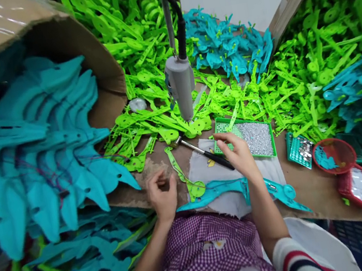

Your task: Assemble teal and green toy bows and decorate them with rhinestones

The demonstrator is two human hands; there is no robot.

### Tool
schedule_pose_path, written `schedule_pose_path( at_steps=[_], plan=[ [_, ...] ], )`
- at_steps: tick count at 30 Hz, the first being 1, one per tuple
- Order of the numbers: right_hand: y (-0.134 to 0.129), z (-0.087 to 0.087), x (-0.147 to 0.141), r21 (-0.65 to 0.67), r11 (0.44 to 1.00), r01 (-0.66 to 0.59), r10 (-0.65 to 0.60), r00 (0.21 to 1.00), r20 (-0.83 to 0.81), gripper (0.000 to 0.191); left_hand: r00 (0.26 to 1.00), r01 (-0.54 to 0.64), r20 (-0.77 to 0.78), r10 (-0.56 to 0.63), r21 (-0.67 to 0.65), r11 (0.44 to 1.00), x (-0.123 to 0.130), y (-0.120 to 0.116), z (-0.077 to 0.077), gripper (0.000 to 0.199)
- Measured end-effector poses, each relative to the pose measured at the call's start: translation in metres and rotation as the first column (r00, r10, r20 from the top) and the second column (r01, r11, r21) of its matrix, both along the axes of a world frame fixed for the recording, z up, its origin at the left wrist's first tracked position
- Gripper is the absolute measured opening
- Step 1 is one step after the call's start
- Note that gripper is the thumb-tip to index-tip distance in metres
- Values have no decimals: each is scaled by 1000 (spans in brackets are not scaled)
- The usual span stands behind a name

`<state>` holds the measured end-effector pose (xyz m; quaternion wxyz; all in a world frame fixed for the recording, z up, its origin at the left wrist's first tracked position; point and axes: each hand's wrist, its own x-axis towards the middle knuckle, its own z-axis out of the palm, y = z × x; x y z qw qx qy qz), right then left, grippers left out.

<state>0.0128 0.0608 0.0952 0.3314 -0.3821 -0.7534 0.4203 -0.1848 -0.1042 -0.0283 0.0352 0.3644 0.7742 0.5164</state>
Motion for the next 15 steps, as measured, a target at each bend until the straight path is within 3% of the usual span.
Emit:
schedule_pose_path(
  at_steps=[4,6,8,11,15],
  plan=[
    [-14,-1,13,-183,983,4,-20,996,-89,26,973,211,-109,-205,40,977,11,6,42,22],
    [-28,-11,13,-291,956,25,-68,988,-138,26,905,412,-138,-403,45,910,21,30,67,20],
    [-41,-20,14,-341,939,32,-104,976,-193,28,785,605,-181,-592,23,796,34,71,88,16],
    [-50,-23,29,-318,946,62,-131,971,-200,30,694,709,-227,-683,47,704,49,146,111,17],
    [-58,-19,66,-323,892,317,-371,921,-118,24,674,713,-313,-669,41,700,48,227,123,19]
  ],
)
